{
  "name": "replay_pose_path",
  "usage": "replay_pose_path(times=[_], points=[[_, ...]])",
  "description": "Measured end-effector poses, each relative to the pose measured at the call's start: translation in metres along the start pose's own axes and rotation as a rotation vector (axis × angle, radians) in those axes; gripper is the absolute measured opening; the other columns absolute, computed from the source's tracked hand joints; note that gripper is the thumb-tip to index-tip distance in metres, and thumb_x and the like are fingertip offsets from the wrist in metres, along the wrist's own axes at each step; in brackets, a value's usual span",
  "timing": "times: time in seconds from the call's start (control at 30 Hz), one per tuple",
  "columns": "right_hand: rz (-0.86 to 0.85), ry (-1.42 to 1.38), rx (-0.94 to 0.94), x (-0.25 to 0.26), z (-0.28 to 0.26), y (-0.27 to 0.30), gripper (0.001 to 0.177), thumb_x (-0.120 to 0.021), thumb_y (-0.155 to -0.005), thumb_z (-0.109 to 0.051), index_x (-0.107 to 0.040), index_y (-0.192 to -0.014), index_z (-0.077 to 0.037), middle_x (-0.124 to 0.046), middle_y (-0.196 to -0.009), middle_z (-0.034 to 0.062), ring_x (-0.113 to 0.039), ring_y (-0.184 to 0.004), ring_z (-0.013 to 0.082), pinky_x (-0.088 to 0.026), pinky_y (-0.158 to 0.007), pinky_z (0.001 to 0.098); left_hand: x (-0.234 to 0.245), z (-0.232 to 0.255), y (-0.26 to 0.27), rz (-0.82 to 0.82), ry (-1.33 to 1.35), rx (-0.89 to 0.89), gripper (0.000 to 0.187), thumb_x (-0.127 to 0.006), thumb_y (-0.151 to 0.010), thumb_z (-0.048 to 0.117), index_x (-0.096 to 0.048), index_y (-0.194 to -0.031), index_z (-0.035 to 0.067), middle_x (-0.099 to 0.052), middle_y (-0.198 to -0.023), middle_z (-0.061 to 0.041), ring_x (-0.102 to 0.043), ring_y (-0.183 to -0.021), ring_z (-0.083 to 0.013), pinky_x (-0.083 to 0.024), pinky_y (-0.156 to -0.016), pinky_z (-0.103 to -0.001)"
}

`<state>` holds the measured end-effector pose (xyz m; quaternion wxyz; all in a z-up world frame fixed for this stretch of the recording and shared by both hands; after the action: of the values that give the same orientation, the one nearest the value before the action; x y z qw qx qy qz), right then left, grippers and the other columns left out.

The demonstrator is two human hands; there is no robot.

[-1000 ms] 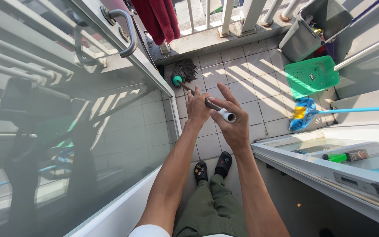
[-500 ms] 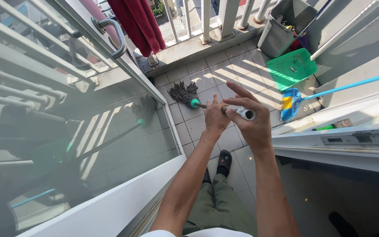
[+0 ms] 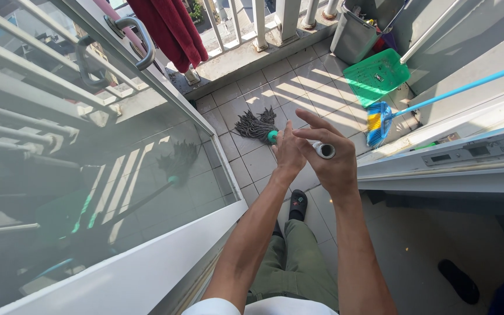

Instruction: The recorder is shown assembling a mop handle by connecting separate sections together on a balcony.

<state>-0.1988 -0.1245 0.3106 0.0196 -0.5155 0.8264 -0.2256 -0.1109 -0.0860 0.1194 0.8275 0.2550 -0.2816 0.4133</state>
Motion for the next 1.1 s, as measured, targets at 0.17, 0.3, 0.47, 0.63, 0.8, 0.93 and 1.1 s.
replay_pose_path(times=[0.17, 0.3, 0.47, 0.63, 0.8, 0.93, 1.1], points=[[0.093, -0.035, -0.028, 0.011, 0.011, 0.005, 0.024, -0.075, -0.091, 0.002, -0.075, -0.112, -0.011, -0.064, -0.145, 0.0121, -0.061, -0.137, 0.023, -0.052, -0.114, 0.0357, -0.015, -0.007, -0.014, -0.015, 0.0, -0.007, 0.042, -0.07, -0.09, 0.024, -0.064, -0.131, 0.03, -0.019, -0.166, -0.019, -0.021, -0.145, -0.0597, -0.031, -0.101, -0.082], [0.153, -0.063, -0.03, 0.015, 0.026, 0.013, 0.021, -0.076, -0.094, -0.002, -0.075, -0.113, -0.012, -0.063, -0.147, 0.0127, -0.057, -0.142, 0.0257, -0.049, -0.118, 0.0381, -0.012, -0.007, -0.021, -0.058, -0.024, 0.009, 0.039, -0.074, -0.087, 0.025, -0.068, -0.125, 0.03, -0.019, -0.166, -0.016, -0.018, -0.147, -0.0577, -0.033, -0.104, -0.079], [0.172, -0.075, -0.1, 0.004, 0.061, 0.016, 0.029, -0.078, -0.091, -0.011, -0.073, -0.119, -0.015, -0.06, -0.15, 0.0117, -0.053, -0.146, 0.0264, -0.049, -0.121, 0.0402, -0.029, -0.039, -0.051, -0.06, -0.171, 0.034, 0.049, -0.078, -0.082, 0.018, -0.067, -0.127, 0.032, -0.02, -0.166, -0.014, -0.017, -0.151, -0.0515, -0.029, -0.106, -0.081], [0.186, -0.014, -0.063, 0.001, 0.087, -0.002, 0.031, -0.08, -0.09, -0.011, -0.073, -0.12, -0.014, -0.055, -0.154, 0.0127, -0.05, -0.147, 0.0277, -0.047, -0.121, 0.0417, -0.027, -0.051, -0.085, -0.042, -0.246, 0.049, 0.048, -0.079, -0.083, 0.019, -0.066, -0.128, 0.031, -0.021, -0.164, -0.014, -0.016, -0.15, -0.0492, -0.026, -0.109, -0.081], [0.236, 0.007, -0.157, 0.008, 0.113, -0.032, 0.028, -0.08, -0.09, -0.012, -0.074, -0.117, -0.014, -0.053, -0.155, 0.0134, -0.053, -0.144, 0.0252, -0.053, -0.115, 0.0375, -0.024, -0.05, -0.125, -0.012, -0.242, 0.062, 0.039, -0.075, -0.089, 0.02, -0.067, -0.126, 0.029, -0.027, -0.163, -0.015, -0.022, -0.149, -0.0498, -0.031, -0.107, -0.079], [0.262, -0.066, -0.186, 0.002, 0.138, -0.058, 0.024, -0.077, -0.093, -0.014, -0.075, -0.117, -0.014, -0.052, -0.156, 0.0133, -0.057, -0.142, 0.0242, -0.056, -0.111, 0.0347, -0.017, -0.055, -0.159, -0.033, -0.26, 0.094, 0.034, -0.073, -0.092, 0.021, -0.068, -0.125, 0.029, -0.029, -0.163, -0.014, -0.023, -0.149, -0.0489, -0.032, -0.106, -0.078], [0.257, 0.038, -0.133, -0.01, 0.148, -0.099, 0.024, -0.078, -0.093, -0.013, -0.075, -0.117, -0.011, -0.053, -0.155, 0.0146, -0.055, -0.141, 0.0259, -0.054, -0.109, 0.0353, -0.012, -0.078, -0.201, -0.046, -0.192, 0.133, 0.058, -0.076, -0.08, 0.011, -0.063, -0.133, 0.031, -0.033, -0.164, -0.01, -0.029, -0.149, -0.0451, -0.037, -0.107, -0.072]])
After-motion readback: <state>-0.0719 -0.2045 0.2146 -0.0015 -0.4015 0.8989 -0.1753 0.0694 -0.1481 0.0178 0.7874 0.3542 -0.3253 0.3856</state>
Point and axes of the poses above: each hand's wrist, its own y-axis away from the middle knuckle, its own x-axis out of the back of the hand, z = x × y, the point moved 9 cm from there along -y, towards the middle knuckle
